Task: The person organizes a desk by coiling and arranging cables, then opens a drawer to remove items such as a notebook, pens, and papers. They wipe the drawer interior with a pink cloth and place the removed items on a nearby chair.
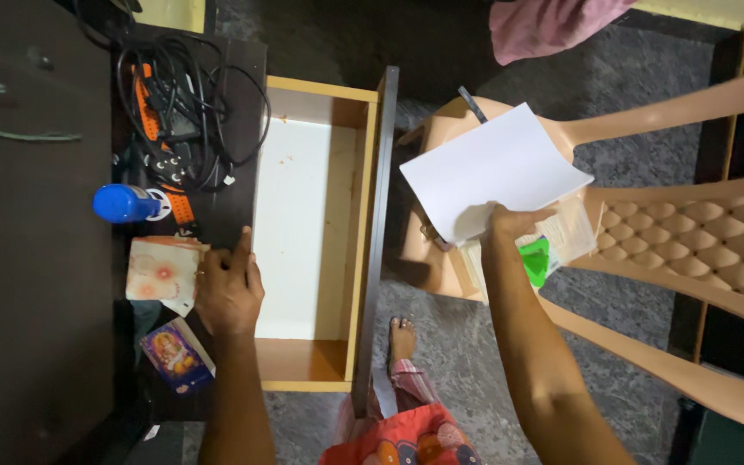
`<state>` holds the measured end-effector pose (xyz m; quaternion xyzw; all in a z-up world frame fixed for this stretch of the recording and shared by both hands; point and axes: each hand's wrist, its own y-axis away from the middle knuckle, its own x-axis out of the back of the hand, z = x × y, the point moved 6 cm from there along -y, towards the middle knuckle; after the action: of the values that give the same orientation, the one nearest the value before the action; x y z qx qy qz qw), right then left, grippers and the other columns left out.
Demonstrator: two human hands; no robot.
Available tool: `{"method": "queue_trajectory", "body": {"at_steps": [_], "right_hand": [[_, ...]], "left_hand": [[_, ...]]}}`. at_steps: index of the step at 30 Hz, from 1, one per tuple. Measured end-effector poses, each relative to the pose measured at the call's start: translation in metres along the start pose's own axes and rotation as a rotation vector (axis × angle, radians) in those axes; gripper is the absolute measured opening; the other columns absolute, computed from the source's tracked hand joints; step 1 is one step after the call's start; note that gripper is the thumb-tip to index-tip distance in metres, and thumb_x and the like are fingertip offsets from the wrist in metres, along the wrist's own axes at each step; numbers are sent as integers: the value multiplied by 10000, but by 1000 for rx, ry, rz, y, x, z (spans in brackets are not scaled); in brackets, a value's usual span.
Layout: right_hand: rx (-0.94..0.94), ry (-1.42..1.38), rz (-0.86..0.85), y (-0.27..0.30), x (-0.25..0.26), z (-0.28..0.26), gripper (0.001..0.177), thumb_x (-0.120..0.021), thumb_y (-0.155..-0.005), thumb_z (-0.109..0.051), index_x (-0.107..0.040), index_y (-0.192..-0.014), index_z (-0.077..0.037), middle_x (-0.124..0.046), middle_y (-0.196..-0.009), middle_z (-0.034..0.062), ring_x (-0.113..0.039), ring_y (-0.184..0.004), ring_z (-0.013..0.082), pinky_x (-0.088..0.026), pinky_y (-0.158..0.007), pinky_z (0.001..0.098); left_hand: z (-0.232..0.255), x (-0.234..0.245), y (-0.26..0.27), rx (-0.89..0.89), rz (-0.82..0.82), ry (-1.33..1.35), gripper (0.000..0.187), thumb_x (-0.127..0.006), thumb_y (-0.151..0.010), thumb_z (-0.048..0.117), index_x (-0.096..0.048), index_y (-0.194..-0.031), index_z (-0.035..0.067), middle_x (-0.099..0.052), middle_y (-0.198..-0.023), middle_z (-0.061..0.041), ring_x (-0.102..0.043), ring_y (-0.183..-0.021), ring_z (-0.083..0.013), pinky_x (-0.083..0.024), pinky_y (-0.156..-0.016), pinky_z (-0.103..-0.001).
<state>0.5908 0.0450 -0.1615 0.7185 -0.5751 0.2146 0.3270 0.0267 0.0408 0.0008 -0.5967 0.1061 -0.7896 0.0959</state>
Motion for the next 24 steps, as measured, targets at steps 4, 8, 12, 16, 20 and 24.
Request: {"method": "queue_trajectory", "body": {"at_steps": [4, 8, 12, 16, 20, 24], "right_hand": [[834, 326, 117, 72, 29, -81, 1208, -916, -718, -183, -99, -1596, -38, -136, -1589, 449, -177, -1464, 571, -214, -1156, 658], [1104, 639, -310, 119, -16, -98, 921, -829, -876, -349, -301, -1592, -111, -218, -1616, 341, -166, -1484, 533, -169, -1140, 715], [982, 801, -475, 128, -39, -82, 777, -745, -922, -396, -377, -1541, -105, -288, -1599, 285, -263, -1451, 517, -253, -1103, 700], [1106, 443, -394, 170, -19, -100, 706, -753, -925, -310, -452, -1521, -79, -373, -1551, 305, -395, -1407, 496, -356, -1175, 573], [1149, 195, -375, 226, 11, -151, 652, -744, -933, -187, -472, -1508, -48, -365, -1559, 312, -389, -1417, 503, -338, -1167, 565], [1325, -1, -285, 262, 53, -242, 616, -721, -967, -79, -464, -1525, -42, -360, -1593, 286, -363, -1484, 488, -314, -1231, 539]], "left_hand": [[1, 4, -1, -36, 66, -21, 474, -701, -971, 246, -659, -1430, 355, -545, -964, -41, -604, -886, -267, -546, -814, -436], [1, 3, 0, -12, 48, -63, 453, -697, -968, 271, -658, -1409, 366, -557, -980, -34, -628, -947, -272, -552, -810, -424], [-5, 0, -2, 29, -35, -34, 451, -696, -956, 278, -668, -1396, 368, -567, -987, -42, -619, -908, -275, -559, -786, -422], [-5, 5, -3, 18, -11, -50, 439, -684, -956, 295, -662, -1389, 363, -555, -977, -24, -624, -970, -274, -569, -824, -422], [-4, 10, -8, 46, -23, -33, 433, -686, -952, 302, -666, -1380, 368, -558, -969, -33, -612, -965, -277, -565, -812, -429], [-4, 15, -9, 47, -36, -37, 456, -683, -935, 298, -652, -1384, 372, -554, -971, -33, -610, -969, -273, -567, -842, -428]]}}
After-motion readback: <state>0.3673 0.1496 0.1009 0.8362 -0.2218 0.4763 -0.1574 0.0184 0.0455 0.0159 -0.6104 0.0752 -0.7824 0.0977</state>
